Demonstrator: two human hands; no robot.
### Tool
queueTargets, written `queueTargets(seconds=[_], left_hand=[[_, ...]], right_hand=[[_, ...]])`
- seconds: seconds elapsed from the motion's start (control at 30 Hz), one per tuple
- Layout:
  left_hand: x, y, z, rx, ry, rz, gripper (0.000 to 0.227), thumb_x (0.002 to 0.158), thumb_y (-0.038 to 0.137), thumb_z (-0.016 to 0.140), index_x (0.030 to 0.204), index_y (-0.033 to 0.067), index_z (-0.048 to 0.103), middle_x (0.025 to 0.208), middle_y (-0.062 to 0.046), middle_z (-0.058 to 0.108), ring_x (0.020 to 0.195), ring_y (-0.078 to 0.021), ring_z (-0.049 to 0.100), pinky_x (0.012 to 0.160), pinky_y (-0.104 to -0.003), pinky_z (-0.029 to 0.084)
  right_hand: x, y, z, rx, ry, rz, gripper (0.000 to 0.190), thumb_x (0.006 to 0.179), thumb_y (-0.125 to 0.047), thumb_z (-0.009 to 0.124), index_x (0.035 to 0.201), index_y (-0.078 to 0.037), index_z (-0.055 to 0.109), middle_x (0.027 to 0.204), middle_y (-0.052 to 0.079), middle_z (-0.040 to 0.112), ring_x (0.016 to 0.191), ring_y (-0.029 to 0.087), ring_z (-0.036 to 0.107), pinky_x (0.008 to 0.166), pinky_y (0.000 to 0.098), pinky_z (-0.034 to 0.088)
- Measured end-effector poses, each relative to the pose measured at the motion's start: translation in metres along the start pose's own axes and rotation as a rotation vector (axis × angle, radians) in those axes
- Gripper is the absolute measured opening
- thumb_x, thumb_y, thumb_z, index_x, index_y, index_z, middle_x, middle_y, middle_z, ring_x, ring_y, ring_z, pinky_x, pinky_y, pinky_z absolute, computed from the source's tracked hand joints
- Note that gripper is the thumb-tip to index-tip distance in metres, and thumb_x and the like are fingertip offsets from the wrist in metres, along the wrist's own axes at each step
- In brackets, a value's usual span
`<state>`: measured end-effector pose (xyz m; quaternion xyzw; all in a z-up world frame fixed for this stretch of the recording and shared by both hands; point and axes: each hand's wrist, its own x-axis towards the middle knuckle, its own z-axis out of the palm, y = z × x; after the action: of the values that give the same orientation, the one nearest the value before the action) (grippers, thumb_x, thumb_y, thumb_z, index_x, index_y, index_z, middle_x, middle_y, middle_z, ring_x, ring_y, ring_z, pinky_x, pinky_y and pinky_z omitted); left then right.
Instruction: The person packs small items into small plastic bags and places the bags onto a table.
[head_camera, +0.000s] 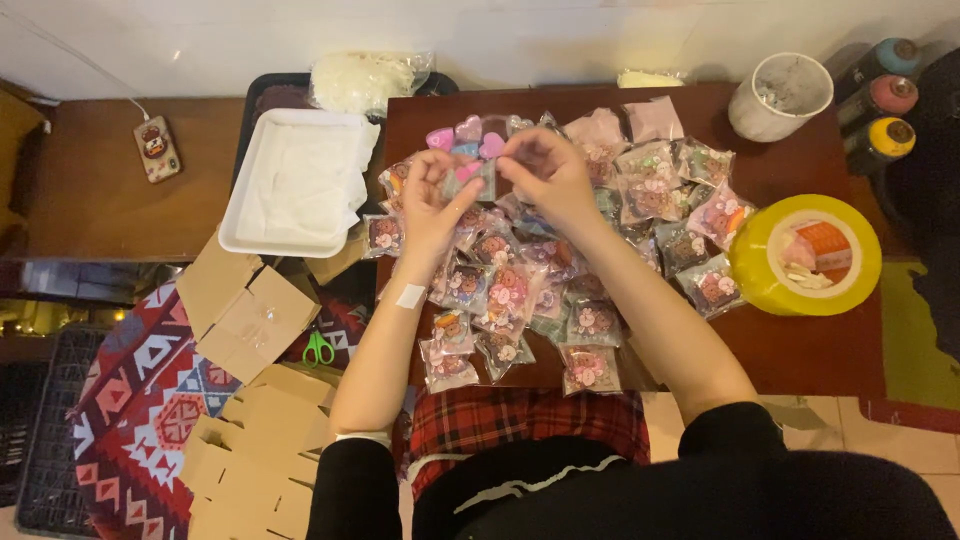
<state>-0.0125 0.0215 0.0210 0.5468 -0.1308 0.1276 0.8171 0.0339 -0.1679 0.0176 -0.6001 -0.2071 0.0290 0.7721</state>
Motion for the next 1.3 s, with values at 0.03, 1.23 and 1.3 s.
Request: queueTargets(seconds=[0.03, 1.23, 1.3], left_hand=[[0.0, -0.005, -0.003, -0.001, 0.002, 0.001, 0.04, 0.088, -0.01, 0.075, 0.111, 0.009, 0.05, 0.117, -0.004, 0.065, 0.118, -0.0134, 0.062, 0.101, -0.029, 0.055], [-0.001, -0.007, -0.006, -0.023, -0.04, -0.035, 0.032, 0.098, -0.004, 0.07, 0.124, 0.0034, 0.054, 0.126, -0.007, 0.06, 0.106, -0.0113, 0.067, 0.088, -0.023, 0.055], [-0.001, -0.005, -0.006, -0.06, 0.008, -0.07, 0.033, 0.096, -0.002, 0.07, 0.123, 0.005, 0.053, 0.125, -0.007, 0.058, 0.105, -0.0123, 0.067, 0.09, -0.025, 0.056]], right_hand=[[0.0, -0.006, 0.001, -0.001, -0.002, 0.001, 0.02, 0.101, 0.003, 0.074, 0.116, -0.005, 0.063, 0.111, 0.003, 0.069, 0.105, 0.011, 0.067, 0.096, 0.0276, 0.056], [0.002, -0.018, 0.0, -0.089, -0.073, 0.047, 0.023, 0.094, -0.004, 0.075, 0.115, -0.006, 0.065, 0.107, -0.001, 0.069, 0.096, 0.007, 0.065, 0.089, 0.0245, 0.054], [0.003, -0.014, -0.003, -0.096, -0.055, 0.057, 0.021, 0.095, -0.005, 0.075, 0.115, -0.007, 0.066, 0.107, -0.001, 0.07, 0.097, 0.006, 0.065, 0.088, 0.0238, 0.054]])
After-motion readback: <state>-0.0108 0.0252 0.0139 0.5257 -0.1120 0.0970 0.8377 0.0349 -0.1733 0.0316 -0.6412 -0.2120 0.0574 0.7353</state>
